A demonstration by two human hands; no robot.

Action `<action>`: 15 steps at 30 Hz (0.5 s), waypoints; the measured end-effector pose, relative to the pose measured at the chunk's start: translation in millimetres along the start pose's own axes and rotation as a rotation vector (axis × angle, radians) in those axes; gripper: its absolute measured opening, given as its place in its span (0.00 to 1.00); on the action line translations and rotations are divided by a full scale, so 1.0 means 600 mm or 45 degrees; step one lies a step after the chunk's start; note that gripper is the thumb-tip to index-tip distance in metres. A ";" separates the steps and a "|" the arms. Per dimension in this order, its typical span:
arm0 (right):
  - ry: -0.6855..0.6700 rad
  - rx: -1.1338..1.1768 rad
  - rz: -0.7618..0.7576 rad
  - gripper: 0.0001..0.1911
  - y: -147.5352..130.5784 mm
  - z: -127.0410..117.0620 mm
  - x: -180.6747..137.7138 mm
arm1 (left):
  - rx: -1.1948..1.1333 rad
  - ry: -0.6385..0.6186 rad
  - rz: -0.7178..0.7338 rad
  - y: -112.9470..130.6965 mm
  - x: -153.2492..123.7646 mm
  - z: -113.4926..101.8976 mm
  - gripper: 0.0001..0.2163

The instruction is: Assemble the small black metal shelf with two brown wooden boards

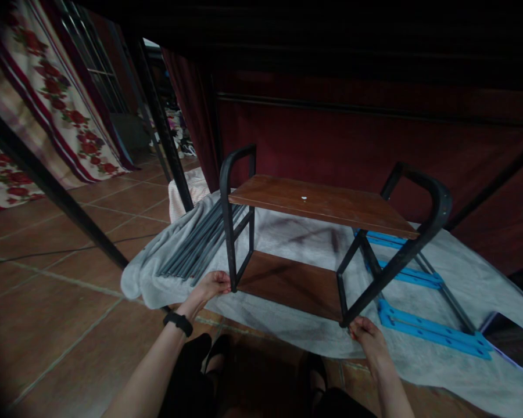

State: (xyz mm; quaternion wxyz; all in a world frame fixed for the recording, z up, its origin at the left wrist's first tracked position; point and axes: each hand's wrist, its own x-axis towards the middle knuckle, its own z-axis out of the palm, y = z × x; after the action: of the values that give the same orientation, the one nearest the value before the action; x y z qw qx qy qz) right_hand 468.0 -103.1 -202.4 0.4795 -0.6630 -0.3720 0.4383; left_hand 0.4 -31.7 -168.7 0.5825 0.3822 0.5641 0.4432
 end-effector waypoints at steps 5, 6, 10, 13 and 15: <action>0.002 0.015 0.072 0.16 -0.014 0.003 -0.007 | 0.021 0.013 -0.013 0.004 -0.008 -0.002 0.15; 0.004 -0.040 0.022 0.14 -0.017 0.004 -0.009 | 0.024 0.015 -0.017 0.004 -0.011 -0.003 0.15; 0.106 -0.432 -0.271 0.09 -0.022 0.006 -0.019 | 0.042 0.001 -0.042 0.003 -0.016 -0.005 0.15; 0.137 -0.533 -0.314 0.06 -0.019 0.006 -0.019 | 0.060 -0.022 -0.036 0.003 -0.014 -0.005 0.15; 0.123 -0.484 -0.284 0.06 -0.015 0.006 -0.016 | 0.073 -0.040 -0.021 0.005 -0.012 -0.005 0.15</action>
State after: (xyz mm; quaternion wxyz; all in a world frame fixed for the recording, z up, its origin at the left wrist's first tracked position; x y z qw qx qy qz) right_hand 460.6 -108.0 -192.0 0.4086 -0.7166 -0.4954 0.2724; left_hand -2.4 -37.8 -164.0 0.5838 0.4009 0.5705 0.4159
